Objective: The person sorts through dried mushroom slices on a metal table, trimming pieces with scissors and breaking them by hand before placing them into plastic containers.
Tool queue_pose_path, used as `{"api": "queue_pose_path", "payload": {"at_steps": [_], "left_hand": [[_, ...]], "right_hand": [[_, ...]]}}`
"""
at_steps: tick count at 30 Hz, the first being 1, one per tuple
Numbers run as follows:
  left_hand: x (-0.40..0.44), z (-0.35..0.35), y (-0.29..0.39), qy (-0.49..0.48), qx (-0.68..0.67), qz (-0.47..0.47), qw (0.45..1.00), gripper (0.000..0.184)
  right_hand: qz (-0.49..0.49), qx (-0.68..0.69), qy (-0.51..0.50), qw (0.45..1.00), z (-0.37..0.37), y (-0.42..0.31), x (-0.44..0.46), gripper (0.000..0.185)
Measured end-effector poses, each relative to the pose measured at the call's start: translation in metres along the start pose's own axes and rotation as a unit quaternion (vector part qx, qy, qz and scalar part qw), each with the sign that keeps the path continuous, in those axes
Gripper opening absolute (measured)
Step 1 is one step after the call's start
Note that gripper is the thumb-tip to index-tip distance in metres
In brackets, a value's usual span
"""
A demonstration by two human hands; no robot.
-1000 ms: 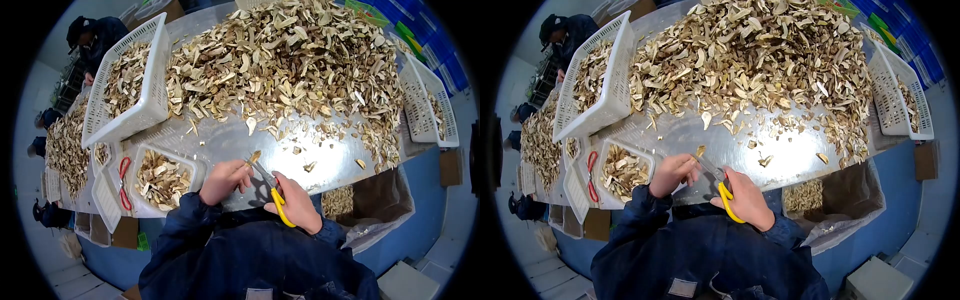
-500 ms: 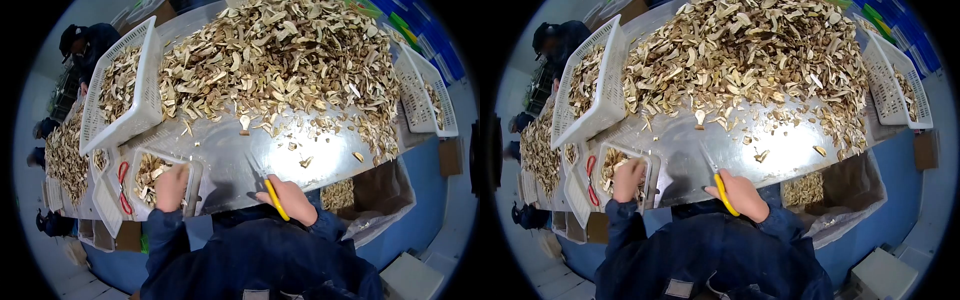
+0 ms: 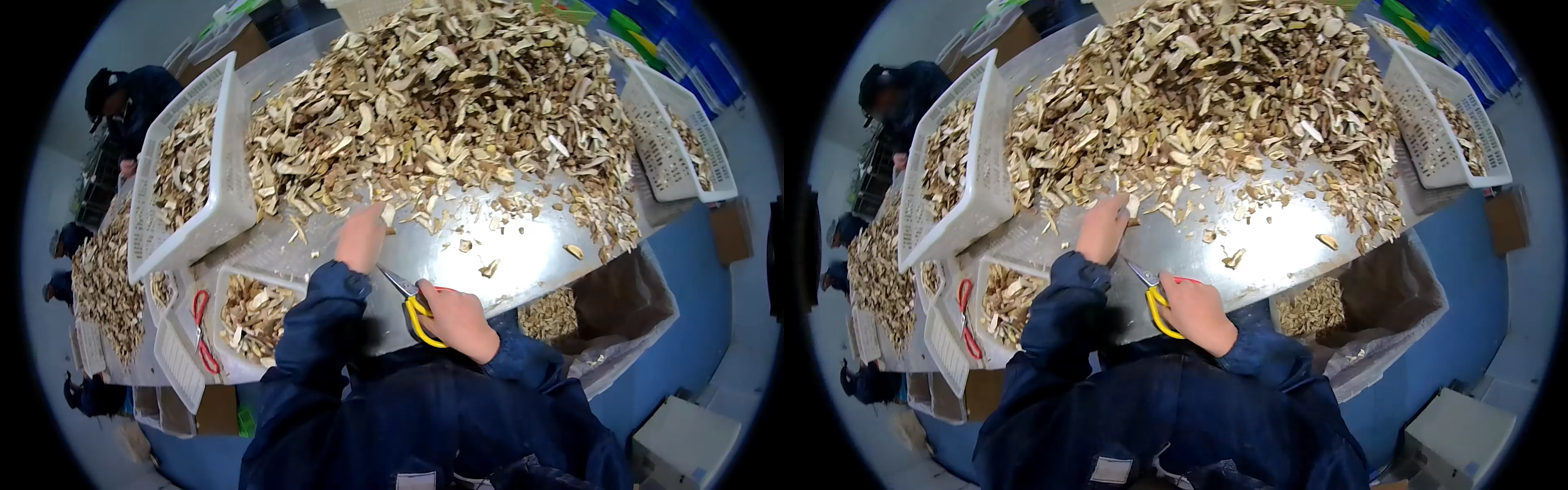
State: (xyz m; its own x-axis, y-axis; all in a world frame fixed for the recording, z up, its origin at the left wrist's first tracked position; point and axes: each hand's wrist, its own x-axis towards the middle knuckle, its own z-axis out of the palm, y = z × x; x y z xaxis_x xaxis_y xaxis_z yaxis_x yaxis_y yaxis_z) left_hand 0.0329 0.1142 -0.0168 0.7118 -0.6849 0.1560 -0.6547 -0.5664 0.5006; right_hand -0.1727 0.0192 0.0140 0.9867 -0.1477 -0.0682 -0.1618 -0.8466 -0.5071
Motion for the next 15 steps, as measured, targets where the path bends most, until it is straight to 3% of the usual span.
{"api": "queue_pose_path", "payload": {"at_steps": [3,5,7,9,10,11,12,13,15], "left_hand": [[0.025,0.021,0.017,-0.017,0.049,-0.042,0.998,0.029],[0.032,0.027,0.017,-0.029,0.033,-0.019,0.999,0.029],[0.037,0.028,0.015,-0.066,0.005,-0.017,0.998,0.029],[0.038,0.025,0.015,-0.045,-0.059,0.013,0.997,0.023],[0.037,0.020,0.015,-0.036,-0.089,0.027,0.995,0.020],[0.036,0.014,0.015,-0.088,-0.260,-0.056,0.960,0.018],[0.036,0.003,0.018,-0.140,-0.419,-0.136,0.887,0.016],[0.035,-0.003,0.017,-0.190,-0.559,-0.212,0.779,0.016],[0.029,0.009,0.009,-0.148,-0.701,-0.197,0.669,0.016]], "right_hand": [[0.019,-0.046,0.011,0.999,-0.008,0.008,-0.009,0.041],[0.012,-0.050,0.027,0.998,-0.006,0.011,-0.011,0.042],[-0.008,-0.015,0.020,1.000,-0.005,0.014,-0.010,0.038],[-0.022,-0.013,0.009,1.000,-0.011,0.015,-0.008,0.035],[-0.018,-0.018,-0.012,1.000,-0.027,0.008,-0.007,0.024],[-0.016,-0.024,-0.014,0.999,-0.037,0.006,-0.004,0.022],[-0.011,-0.029,-0.015,0.999,-0.044,0.004,0.001,0.019],[-0.005,-0.032,-0.015,0.999,-0.049,0.005,0.006,0.018],[0.051,-0.023,0.029,0.998,-0.052,0.020,0.028,0.019]]}}
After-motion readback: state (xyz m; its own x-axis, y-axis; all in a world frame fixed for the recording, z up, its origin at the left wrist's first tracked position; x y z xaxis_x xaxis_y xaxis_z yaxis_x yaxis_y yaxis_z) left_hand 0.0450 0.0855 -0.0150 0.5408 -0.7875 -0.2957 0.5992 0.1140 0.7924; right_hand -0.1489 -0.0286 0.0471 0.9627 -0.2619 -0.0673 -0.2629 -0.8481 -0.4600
